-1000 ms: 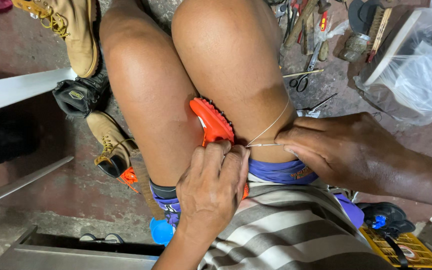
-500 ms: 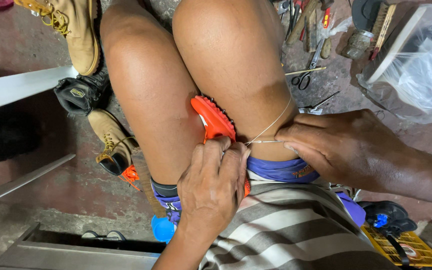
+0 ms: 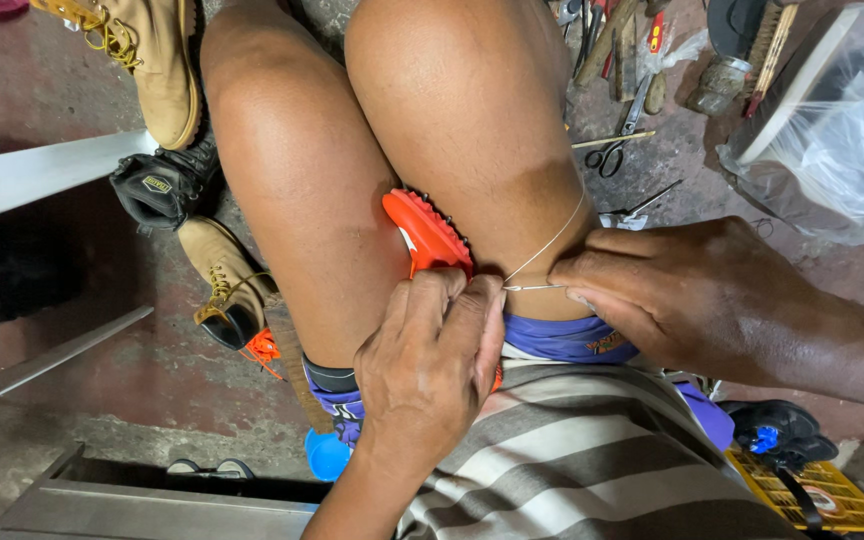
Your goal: The person stitches the upper part of an orange athletic shoe to its sole by hand using a needle and thread.
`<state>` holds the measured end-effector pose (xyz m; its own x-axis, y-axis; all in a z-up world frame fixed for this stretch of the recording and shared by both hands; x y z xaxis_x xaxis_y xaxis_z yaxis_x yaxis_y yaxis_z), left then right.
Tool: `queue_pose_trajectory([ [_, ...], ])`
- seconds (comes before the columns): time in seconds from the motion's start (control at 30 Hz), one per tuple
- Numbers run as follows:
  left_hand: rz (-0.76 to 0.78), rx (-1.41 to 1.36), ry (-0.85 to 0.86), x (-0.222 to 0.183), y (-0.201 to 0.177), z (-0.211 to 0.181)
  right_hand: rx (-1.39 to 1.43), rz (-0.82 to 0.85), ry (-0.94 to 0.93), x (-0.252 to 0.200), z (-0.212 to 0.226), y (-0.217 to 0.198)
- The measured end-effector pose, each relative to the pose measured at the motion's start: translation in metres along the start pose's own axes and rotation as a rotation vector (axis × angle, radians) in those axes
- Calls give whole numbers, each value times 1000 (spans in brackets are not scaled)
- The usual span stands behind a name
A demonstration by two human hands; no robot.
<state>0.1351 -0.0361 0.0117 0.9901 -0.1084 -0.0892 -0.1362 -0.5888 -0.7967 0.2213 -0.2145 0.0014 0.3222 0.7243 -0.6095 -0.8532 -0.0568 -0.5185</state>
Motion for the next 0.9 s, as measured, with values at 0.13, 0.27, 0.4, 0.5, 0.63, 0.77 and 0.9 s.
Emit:
queue_pose_trajectory([
  [0.13,15,-16,0,0,-1,1,-13,-34,-20,0,1,-2],
  [0.27,-6,-25,2,1,-3,0,-37,-48,-38,0,3,-2],
  [0.4,11,-30,4,2,-2,0,-18,-32,-39,-1,3,-1],
  [0.5,24,-28,-7,2,-2,1,-44,-74,-86,0,4,-2],
  [0.63,50,-48,0,3,-3,0,-133,-37,-28,-3,1,4],
  [0.77,152,-88,-27,3,-5,1,-163,25,23,-15,0,12],
  [0.9,178,-134,-32,5,-7,1,-305,-15,-59,-21,4,13],
])
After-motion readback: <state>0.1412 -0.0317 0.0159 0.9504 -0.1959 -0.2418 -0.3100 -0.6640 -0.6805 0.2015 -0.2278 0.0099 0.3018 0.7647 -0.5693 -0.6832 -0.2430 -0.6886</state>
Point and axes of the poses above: each hand's wrist, its own x-axis towards the middle knuckle, its own y-axis out of the palm, z = x × y, the point moved 4 cm from there along x, towards the middle knuckle, and after that the axes turned 10 degrees about z, right-handed, at the moved point
